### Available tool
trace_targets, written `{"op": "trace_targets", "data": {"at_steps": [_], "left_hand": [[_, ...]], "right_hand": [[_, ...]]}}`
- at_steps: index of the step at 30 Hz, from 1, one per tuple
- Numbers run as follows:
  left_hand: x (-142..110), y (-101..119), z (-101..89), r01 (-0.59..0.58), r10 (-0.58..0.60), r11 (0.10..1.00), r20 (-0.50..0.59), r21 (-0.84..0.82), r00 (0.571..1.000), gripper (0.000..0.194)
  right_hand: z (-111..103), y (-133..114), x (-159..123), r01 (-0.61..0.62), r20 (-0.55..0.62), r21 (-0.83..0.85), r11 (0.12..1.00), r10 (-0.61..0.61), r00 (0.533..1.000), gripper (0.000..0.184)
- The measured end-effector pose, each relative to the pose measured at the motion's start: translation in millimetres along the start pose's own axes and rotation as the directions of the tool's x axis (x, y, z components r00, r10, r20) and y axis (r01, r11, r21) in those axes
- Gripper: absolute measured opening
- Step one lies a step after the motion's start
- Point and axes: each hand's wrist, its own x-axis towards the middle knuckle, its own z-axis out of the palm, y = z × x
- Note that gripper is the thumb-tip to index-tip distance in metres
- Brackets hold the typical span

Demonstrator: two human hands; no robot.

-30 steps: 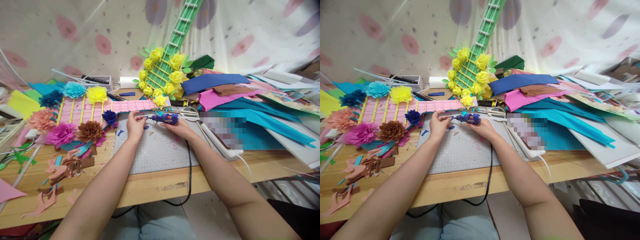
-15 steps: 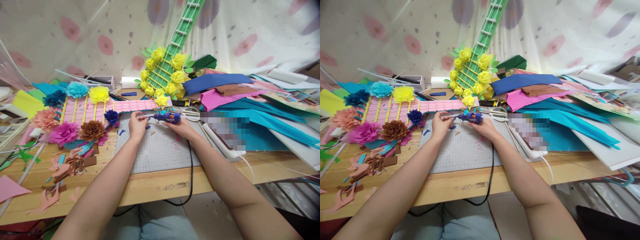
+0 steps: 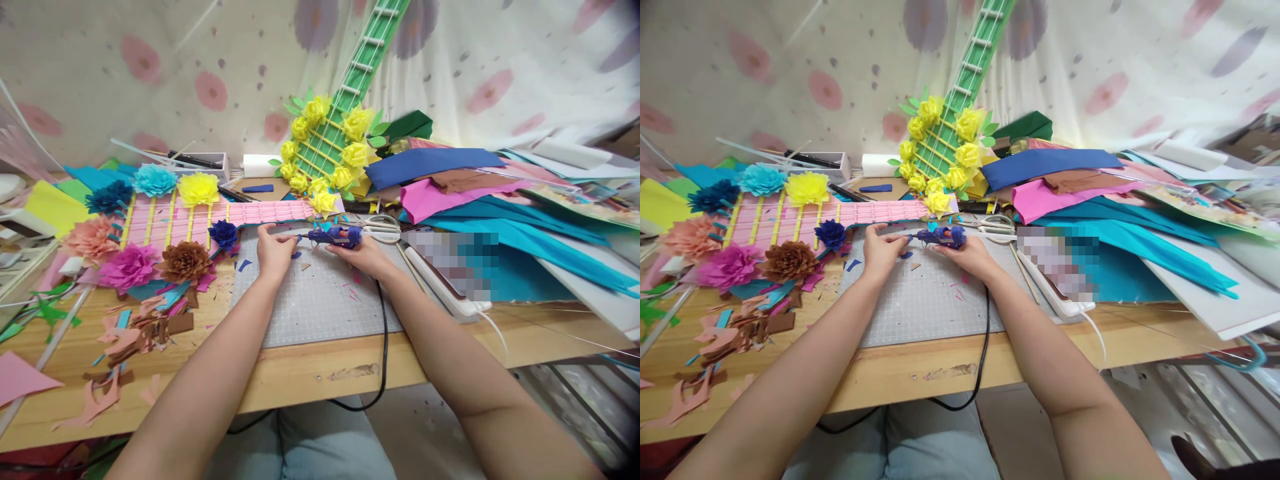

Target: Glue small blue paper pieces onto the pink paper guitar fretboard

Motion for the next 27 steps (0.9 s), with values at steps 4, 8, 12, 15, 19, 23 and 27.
{"op": "trace_targets", "data": {"at_steps": [4, 8, 12, 15, 19, 23, 27], "left_hand": [[0.4, -0.6, 0.0, -0.005, 0.005, 1.000, 0.006, 0.008, 1.000, 0.050], [-0.3, 1.0, 0.1, 0.009, -0.009, 1.000, 0.003, 0.005, 1.000, 0.050], [-0.5, 1.5, 0.2, 0.017, -0.017, 1.000, -0.005, -0.006, 1.000, 0.049], [0.1, 0.7, 0.4, 0.016, -0.016, 1.000, -0.009, -0.005, 1.000, 0.050], [0.3, 0.6, 0.3, 0.019, -0.019, 1.000, -0.009, -0.017, 1.000, 0.050], [-1.0, 2.5, -0.2, 0.018, -0.018, 0.999, -0.013, -0.033, 1.000, 0.050], [-1.6, 3.0, -0.4, 0.020, -0.020, 0.999, -0.013, -0.030, 1.000, 0.049]], "right_hand": [[0.0, -3.7, -0.9, -0.012, -0.002, 0.001, 1.000, 0.012, 1.000, 0.039], [-1.3, -5.2, -1.4, 0.001, -0.005, -0.019, 1.000, -0.001, 1.000, 0.038], [-1.7, -4.8, -1.4, 0.014, -0.008, -0.024, 1.000, -0.014, 1.000, 0.036], [-1.8, -4.3, -1.0, 0.019, -0.004, -0.023, 1.000, -0.019, 1.000, 0.036], [-1.8, -3.1, -0.4, 0.028, 0.006, -0.019, 0.999, -0.028, 1.000, 0.037], [-1.8, -1.1, 0.7, 0.039, 0.018, -0.008, 0.999, -0.039, 0.999, 0.036], [-2.1, 0.0, 1.6, 0.051, 0.015, -0.036, 0.998, -0.050, 0.999, 0.034]]}}
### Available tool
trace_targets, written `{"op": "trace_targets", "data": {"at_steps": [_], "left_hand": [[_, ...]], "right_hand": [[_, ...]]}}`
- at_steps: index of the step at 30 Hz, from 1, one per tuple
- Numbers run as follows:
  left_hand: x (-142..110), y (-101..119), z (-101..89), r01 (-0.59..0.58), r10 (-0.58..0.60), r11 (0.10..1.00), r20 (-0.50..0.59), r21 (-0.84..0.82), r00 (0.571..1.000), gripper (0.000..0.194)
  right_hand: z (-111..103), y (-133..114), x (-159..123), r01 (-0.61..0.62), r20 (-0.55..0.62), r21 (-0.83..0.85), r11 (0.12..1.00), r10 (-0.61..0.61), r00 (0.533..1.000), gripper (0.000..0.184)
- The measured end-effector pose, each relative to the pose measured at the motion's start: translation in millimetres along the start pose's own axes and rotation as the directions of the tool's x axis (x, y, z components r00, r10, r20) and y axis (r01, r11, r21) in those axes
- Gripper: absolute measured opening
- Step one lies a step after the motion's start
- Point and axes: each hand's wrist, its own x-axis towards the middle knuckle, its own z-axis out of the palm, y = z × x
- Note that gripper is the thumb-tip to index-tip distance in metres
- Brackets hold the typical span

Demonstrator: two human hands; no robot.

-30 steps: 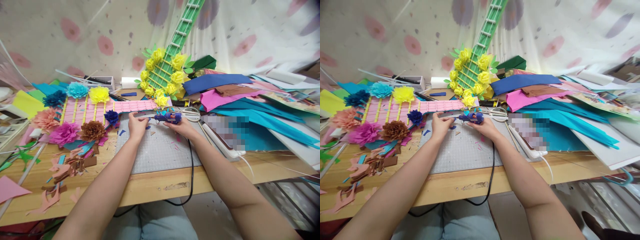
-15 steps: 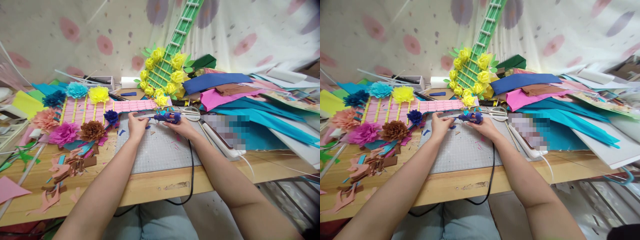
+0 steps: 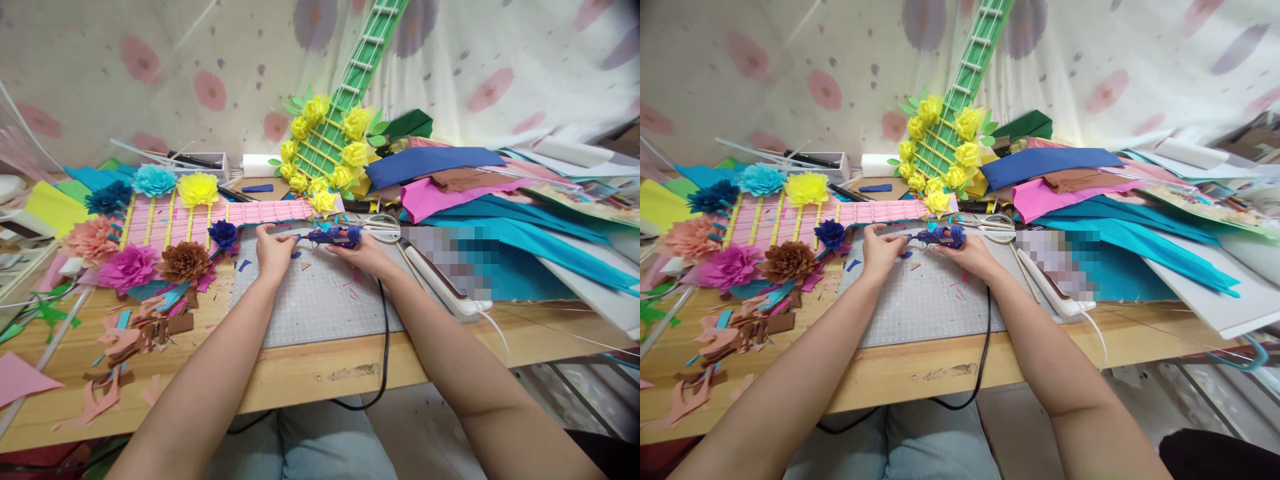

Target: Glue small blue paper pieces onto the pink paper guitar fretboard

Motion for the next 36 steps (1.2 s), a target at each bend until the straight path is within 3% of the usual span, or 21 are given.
{"op": "trace_targets", "data": {"at_steps": [10, 15, 21, 32, 36], "left_hand": [[3, -4, 0.1, -0.016, 0.016, 0.999, 0.008, -0.040, 1.000, 0.047], [3, -3, 1.4, -0.042, 0.040, 0.991, -0.013, -0.127, 0.999, 0.042], [0, -2, 3.4, -0.173, 0.172, 0.975, -0.017, -0.136, 0.985, 0.041], [-2, -1, 2.6, -0.308, 0.305, 0.941, -0.041, -0.141, 0.951, 0.040], [-6, 5, 1.0, -0.427, 0.421, 0.898, -0.071, -0.107, 0.904, 0.037]], "right_hand": [[1, -1, 0, 0.000, 0.011, -0.036, 0.999, 0.001, 1.000, 0.038], [5, 4, 4, -0.084, -0.140, -0.044, 0.995, 0.077, 0.987, 0.041], [9, 13, 10, -0.119, -0.264, -0.043, 0.992, 0.103, 0.959, 0.045], [3, 2, 6, -0.267, -0.248, -0.292, 0.918, 0.197, 0.949, 0.059], [-7, -1, 2, -0.151, -0.190, -0.353, 0.923, 0.087, 0.978, 0.055]]}}
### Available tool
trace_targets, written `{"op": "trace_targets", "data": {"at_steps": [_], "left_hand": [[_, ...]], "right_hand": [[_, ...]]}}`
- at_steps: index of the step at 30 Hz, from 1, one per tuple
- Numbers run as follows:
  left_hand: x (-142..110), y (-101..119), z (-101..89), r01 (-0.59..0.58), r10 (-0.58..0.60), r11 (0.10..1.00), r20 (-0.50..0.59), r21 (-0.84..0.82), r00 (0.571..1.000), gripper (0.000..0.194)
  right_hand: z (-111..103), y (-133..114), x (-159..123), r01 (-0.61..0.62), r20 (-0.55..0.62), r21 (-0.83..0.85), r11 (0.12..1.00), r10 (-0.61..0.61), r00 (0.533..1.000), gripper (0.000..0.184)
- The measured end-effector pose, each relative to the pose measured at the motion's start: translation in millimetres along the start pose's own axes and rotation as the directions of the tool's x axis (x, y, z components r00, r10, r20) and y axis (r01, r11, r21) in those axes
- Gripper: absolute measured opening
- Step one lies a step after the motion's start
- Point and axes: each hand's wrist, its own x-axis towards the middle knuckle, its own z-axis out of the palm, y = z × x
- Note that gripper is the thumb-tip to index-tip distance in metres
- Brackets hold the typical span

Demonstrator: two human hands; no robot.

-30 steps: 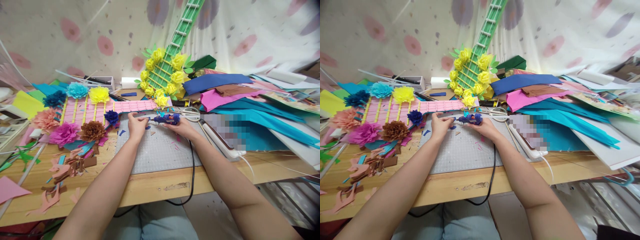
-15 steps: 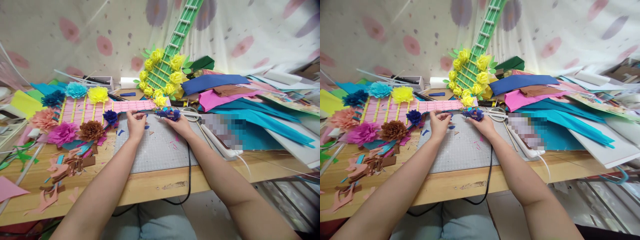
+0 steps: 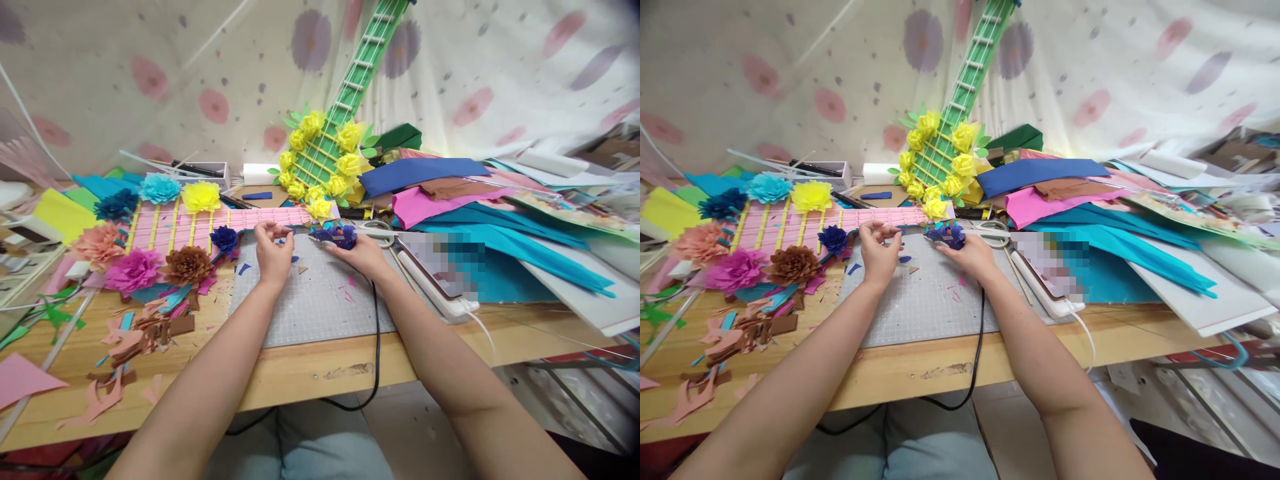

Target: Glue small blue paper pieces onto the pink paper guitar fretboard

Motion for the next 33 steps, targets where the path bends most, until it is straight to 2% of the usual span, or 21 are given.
{"op": "trace_targets", "data": {"at_steps": [3, 6, 8, 10, 14, 16, 18, 21, 24, 27, 30, 33], "left_hand": [[2, 10, -2.6, -0.087, 0.087, 0.996, -0.031, 0.007, 0.996, 0.034], [7, 20, -7.8, -0.166, 0.166, 0.986, -0.062, 0.008, 0.984, 0.031], [11, 25, -12.4, -0.193, 0.194, 0.981, -0.085, 0.011, 0.977, 0.030], [14, 27, -18.0, -0.188, 0.188, 0.982, -0.106, 0.017, 0.976, 0.031], [22, 26, -33.0, -0.157, 0.162, 0.986, -0.128, 0.050, 0.978, 0.033], [27, 27, -42.7, -0.159, 0.167, 0.985, -0.128, 0.074, 0.977, 0.034], [31, 29, -53.3, -0.165, 0.177, 0.981, -0.126, 0.102, 0.976, 0.036], [34, 31, -68.9, -0.166, 0.186, 0.975, -0.125, 0.149, 0.975, 0.036], [34, 30, -81.9, -0.168, 0.192, 0.973, -0.146, 0.160, 0.970, 0.037], [35, 31, -91.5, -0.169, 0.196, 0.973, -0.182, 0.156, 0.963, 0.037], [41, 37, -101.6, -0.183, 0.209, 0.976, -0.249, 0.122, 0.946, 0.038], [50, 47, -116.3, -0.190, 0.207, 0.978, -0.284, 0.085, 0.936, 0.037]], "right_hand": [[-15, 2, -2, 0.110, 0.046, -0.085, 0.990, -0.107, 0.993, 0.053], [-32, 2, -5, 0.039, 0.211, -0.229, 0.973, 0.011, 0.977, 0.049], [-43, 0, -7, 0.022, 0.323, -0.316, 0.948, 0.086, 0.942, 0.045], [-51, -2, -9, 0.041, 0.400, -0.356, 0.934, 0.113, 0.909, 0.043], [-59, -1, -9, 0.080, 0.511, -0.296, 0.952, 0.087, 0.855, 0.041], [-58, -1, -8, 0.133, 0.584, -0.193, 0.972, 0.005, 0.812, 0.041], [-52, -4, -10, 0.204, 0.621, -0.036, 0.978, -0.138, 0.772, 0.041], [-36, -18, -17, 0.297, 0.552, 0.151, 0.943, -0.330, 0.766, 0.040], [-13, -35, -26, 0.377, 0.467, 0.180, 0.909, -0.416, 0.780, 0.036], [8, -42, -30, 0.402, 0.400, 0.092, 0.911, -0.404, 0.823, 0.033], [20, -38, -26, 0.386, 0.334, 0.015, 0.923, -0.368, 0.868, 0.027], [24, -33, -22, 0.371, 0.298, 0.058, 0.927, -0.371, 0.880, 0.016]]}}
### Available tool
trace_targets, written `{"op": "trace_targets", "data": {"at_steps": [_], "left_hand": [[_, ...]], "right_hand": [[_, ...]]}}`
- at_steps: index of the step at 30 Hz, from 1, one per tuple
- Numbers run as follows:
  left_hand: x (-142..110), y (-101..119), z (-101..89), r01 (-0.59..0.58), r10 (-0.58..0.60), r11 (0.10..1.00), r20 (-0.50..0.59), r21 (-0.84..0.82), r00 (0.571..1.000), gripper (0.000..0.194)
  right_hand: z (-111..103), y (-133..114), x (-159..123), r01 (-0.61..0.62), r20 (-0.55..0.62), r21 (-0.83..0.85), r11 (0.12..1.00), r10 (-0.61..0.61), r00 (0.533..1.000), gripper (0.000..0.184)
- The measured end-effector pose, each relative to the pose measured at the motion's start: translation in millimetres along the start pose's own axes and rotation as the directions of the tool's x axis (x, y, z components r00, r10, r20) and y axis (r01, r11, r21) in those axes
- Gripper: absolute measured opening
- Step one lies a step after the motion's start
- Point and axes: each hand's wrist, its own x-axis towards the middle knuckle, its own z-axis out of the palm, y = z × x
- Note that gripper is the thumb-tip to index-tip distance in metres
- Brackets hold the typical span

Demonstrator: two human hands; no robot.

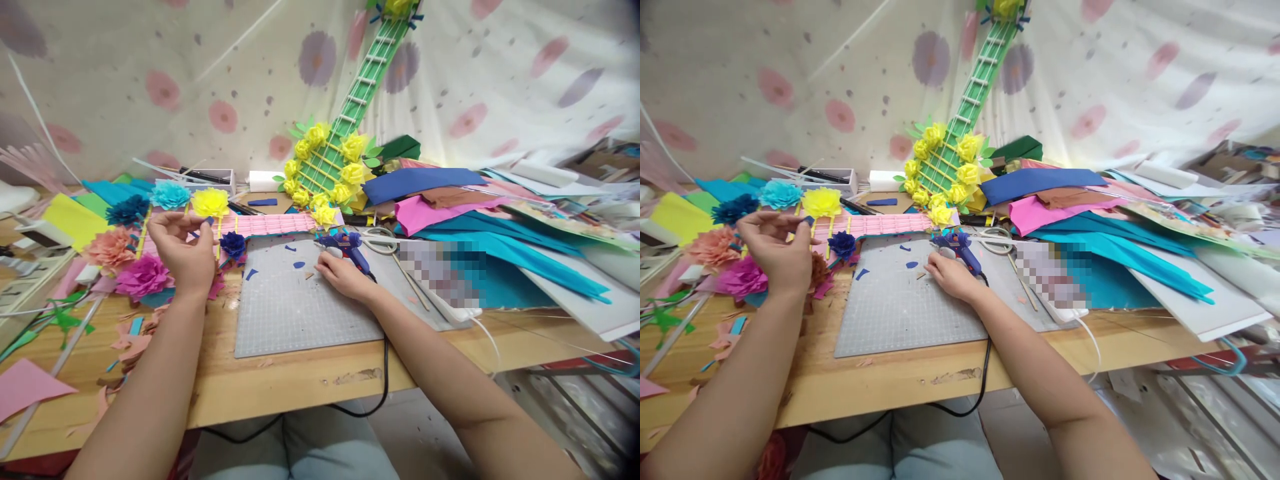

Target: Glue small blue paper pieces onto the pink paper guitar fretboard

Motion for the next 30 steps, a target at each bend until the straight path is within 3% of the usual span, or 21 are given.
{"op": "trace_targets", "data": {"at_steps": [3, 7, 12, 15, 18, 20, 25, 30], "left_hand": [[14, 3, -14.6, 0.102, -0.101, 0.995, 0.034, -0.021, 0.994, 0.036], [24, -4, -29.0, 0.292, -0.292, 0.956, 0.048, 0.021, 0.955, 0.039], [27, -7, -32.4, 0.457, -0.469, 0.883, 0.135, 0.110, 0.873, 0.036], [28, 2, -31.0, 0.562, -0.550, 0.827, 0.197, -0.004, 0.811, 0.034], [29, 9, -30.3, 0.657, -0.586, 0.733, 0.327, -0.176, 0.741, 0.031], [29, 9, -30.3, 0.691, -0.601, 0.688, 0.358, -0.223, 0.714, 0.029], [30, 1, -29.8, 0.704, -0.614, 0.671, 0.356, -0.233, 0.704, 0.028], [30, 2, -29.2, 0.722, -0.627, 0.623, 0.359, -0.303, 0.691, 0.027]], "right_hand": [[2, 1, 1, 0.037, -0.014, 0.073, 0.997, -0.036, 0.999, 0.012], [7, -1, 5, 0.017, -0.074, 0.100, 0.995, -0.010, 0.997, 0.012], [5, -17, 14, 0.037, -0.070, 0.117, 0.992, -0.029, 0.997, 0.008], [2, -43, 26, 0.101, -0.079, 0.128, 0.987, -0.091, 0.993, 0.008], [6, -74, 48, 0.134, -0.147, 0.217, 0.967, -0.103, 0.984, 0.017], [14, -92, 67, 0.204, -0.197, 0.245, 0.948, -0.157, 0.968, 0.023], [42, -120, 106, 0.230, -0.273, 0.157, 0.961, -0.182, 0.945, 0.021], [53, -124, 118, 0.180, -0.265, 0.115, 0.977, -0.144, 0.953, 0.009]]}}
